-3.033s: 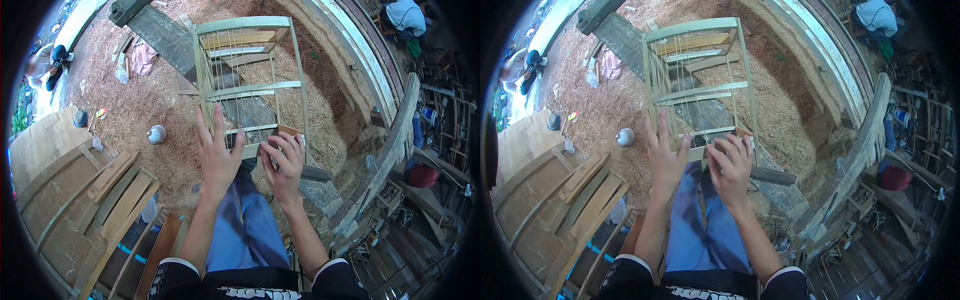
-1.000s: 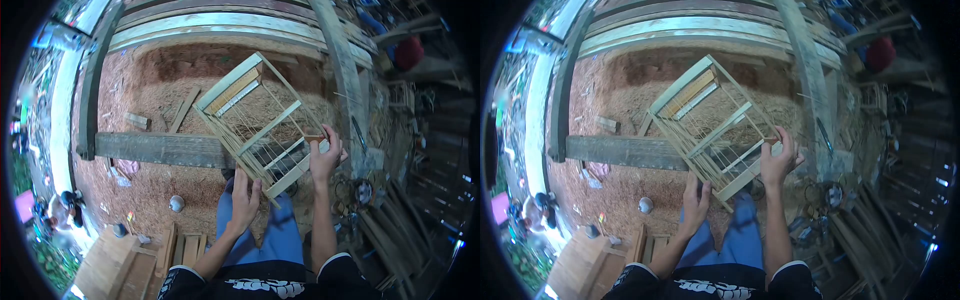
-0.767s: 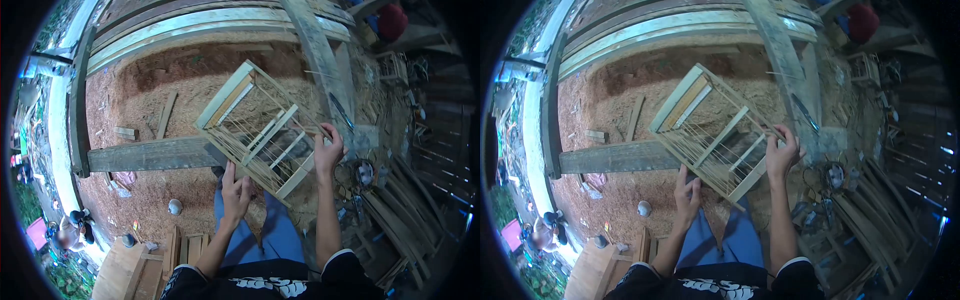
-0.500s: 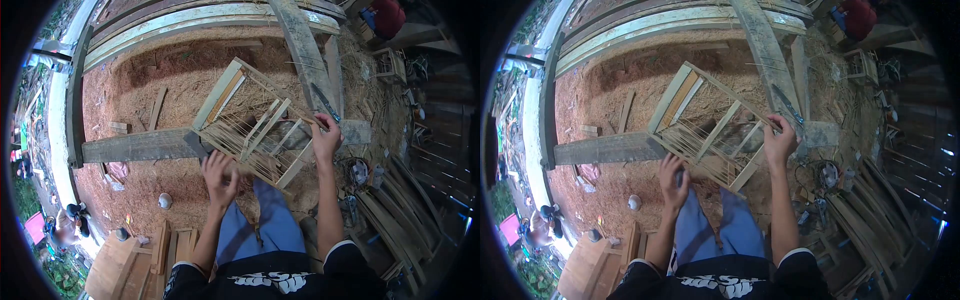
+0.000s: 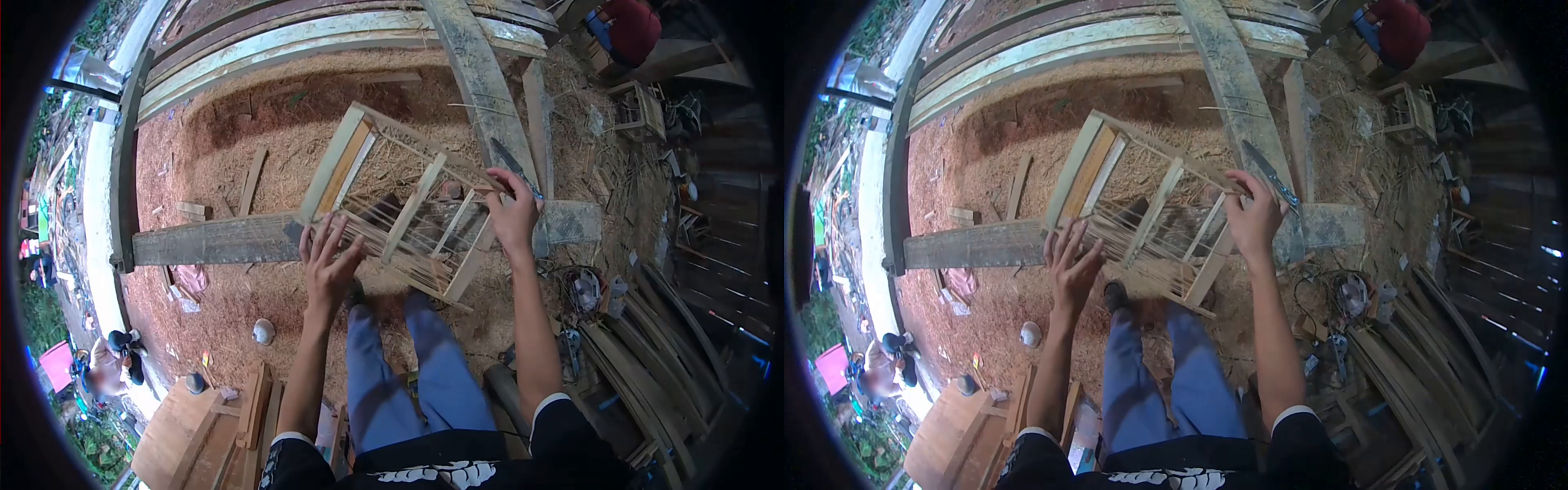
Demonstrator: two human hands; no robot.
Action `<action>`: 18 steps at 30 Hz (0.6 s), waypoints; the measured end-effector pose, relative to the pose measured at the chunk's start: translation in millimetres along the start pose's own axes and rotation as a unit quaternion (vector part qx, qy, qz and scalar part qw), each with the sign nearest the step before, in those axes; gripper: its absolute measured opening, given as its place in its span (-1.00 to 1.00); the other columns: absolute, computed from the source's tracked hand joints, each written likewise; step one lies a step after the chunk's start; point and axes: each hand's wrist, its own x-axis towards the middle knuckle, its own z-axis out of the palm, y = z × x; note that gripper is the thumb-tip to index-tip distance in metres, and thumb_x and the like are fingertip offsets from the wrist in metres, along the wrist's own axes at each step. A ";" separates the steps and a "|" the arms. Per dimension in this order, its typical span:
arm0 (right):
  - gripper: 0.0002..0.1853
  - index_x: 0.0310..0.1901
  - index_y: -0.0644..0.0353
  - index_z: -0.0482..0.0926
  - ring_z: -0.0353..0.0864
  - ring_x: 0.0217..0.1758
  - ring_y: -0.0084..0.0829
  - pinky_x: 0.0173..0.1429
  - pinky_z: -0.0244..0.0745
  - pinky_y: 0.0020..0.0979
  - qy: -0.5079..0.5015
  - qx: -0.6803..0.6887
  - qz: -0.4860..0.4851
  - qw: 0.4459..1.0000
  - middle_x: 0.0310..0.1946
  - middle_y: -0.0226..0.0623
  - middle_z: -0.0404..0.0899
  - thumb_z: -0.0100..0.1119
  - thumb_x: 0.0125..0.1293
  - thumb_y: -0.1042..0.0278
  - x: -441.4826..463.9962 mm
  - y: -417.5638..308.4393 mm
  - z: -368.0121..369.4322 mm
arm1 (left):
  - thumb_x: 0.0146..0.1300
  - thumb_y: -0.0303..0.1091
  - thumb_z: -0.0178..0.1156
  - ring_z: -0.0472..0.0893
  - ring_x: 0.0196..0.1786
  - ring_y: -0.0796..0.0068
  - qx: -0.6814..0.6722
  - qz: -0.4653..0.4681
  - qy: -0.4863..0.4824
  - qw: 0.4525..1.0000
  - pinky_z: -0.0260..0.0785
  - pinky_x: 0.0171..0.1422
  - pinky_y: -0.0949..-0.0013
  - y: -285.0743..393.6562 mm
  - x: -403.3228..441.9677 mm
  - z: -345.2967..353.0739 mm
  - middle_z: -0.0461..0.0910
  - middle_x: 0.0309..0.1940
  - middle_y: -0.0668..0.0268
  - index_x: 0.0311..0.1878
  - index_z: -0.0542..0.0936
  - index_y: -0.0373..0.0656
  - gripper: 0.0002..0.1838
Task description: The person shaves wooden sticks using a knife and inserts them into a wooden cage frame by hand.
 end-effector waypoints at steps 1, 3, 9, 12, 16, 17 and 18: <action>-0.67 -0.01 -0.16 0.73 0.67 -0.04 -0.46 0.30 0.12 -0.19 -0.002 0.018 -0.014 1.000 -0.17 -0.55 0.74 0.25 0.19 0.39 0.1 -1.4 0.4 | 0.00 -0.36 0.53 0.46 0.46 0.13 0.002 0.012 0.003 1.000 0.10 0.57 -0.11 -2.7 -2.8 2.9 0.61 0.30 0.26 -0.01 0.76 0.09 -0.60; -0.66 0.00 -0.14 0.72 0.66 -0.03 -0.46 0.30 0.12 -0.20 0.000 0.015 -0.036 0.999 -0.14 -0.54 0.73 0.23 0.20 0.44 -1.1 -7.6 -4.3 | 0.03 -0.32 0.51 0.51 0.41 0.16 0.007 0.045 0.011 0.999 0.14 0.54 -0.10 -9.7 -1.2 3.8 0.64 0.26 0.27 -0.03 0.75 0.07 -0.63; -0.68 0.00 -0.06 0.72 0.63 -0.13 -0.46 0.31 0.13 -0.23 -0.020 -0.068 -0.125 0.990 -0.12 -0.50 0.72 0.18 0.25 0.50 4.1 -27.4 -42.8 | 0.01 -0.41 0.51 0.67 0.13 0.20 -0.080 0.092 0.017 0.992 0.44 0.17 0.10 18.0 -0.6 -25.8 0.73 0.00 0.28 -0.19 0.74 0.01 -0.74; -0.69 -0.01 -0.02 0.73 0.60 -0.19 -0.45 0.31 0.15 -0.26 -0.055 -0.073 -0.142 0.986 -0.15 -0.48 0.71 0.17 0.26 0.51 5.5 -32.9 -55.8 | 0.01 -0.43 0.52 0.67 0.09 0.22 -0.104 0.101 -0.003 0.989 0.47 0.09 0.13 26.7 -13.6 -27.2 0.73 0.00 0.29 -0.20 0.73 0.01 -0.75; -0.71 -0.02 0.00 0.72 0.59 -0.24 -0.46 0.28 0.16 -0.30 -0.070 -0.051 -0.178 0.980 -0.21 -0.47 0.70 0.18 0.26 0.52 5.6 -28.5 -54.6 | -0.03 -0.46 0.55 0.66 -0.02 0.23 -0.112 0.105 0.013 0.988 0.46 0.02 0.11 38.1 -29.2 -21.4 0.69 -0.08 0.31 -0.20 0.72 0.01 -0.70; -0.71 -0.02 0.01 0.72 0.58 -0.24 -0.46 0.27 0.16 -0.31 -0.071 -0.040 -0.191 0.978 -0.22 -0.47 0.69 0.18 0.26 0.52 6.1 -28.3 -52.6 | -0.04 -0.46 0.55 0.65 -0.04 0.23 -0.121 0.105 0.012 0.987 0.46 0.00 0.12 39.3 -33.2 -22.4 0.68 -0.10 0.31 -0.20 0.72 0.02 -0.70; -0.71 -0.03 0.01 0.72 0.59 -0.24 -0.46 0.26 0.17 -0.31 -0.082 -0.034 -0.188 0.978 -0.21 -0.47 0.69 0.18 0.26 0.52 4.5 -30.3 -53.1 | -0.04 -0.46 0.56 0.65 -0.06 0.23 -0.129 0.105 0.010 0.986 0.46 -0.02 0.13 40.0 -37.8 -25.0 0.67 -0.11 0.32 -0.20 0.72 0.03 -0.69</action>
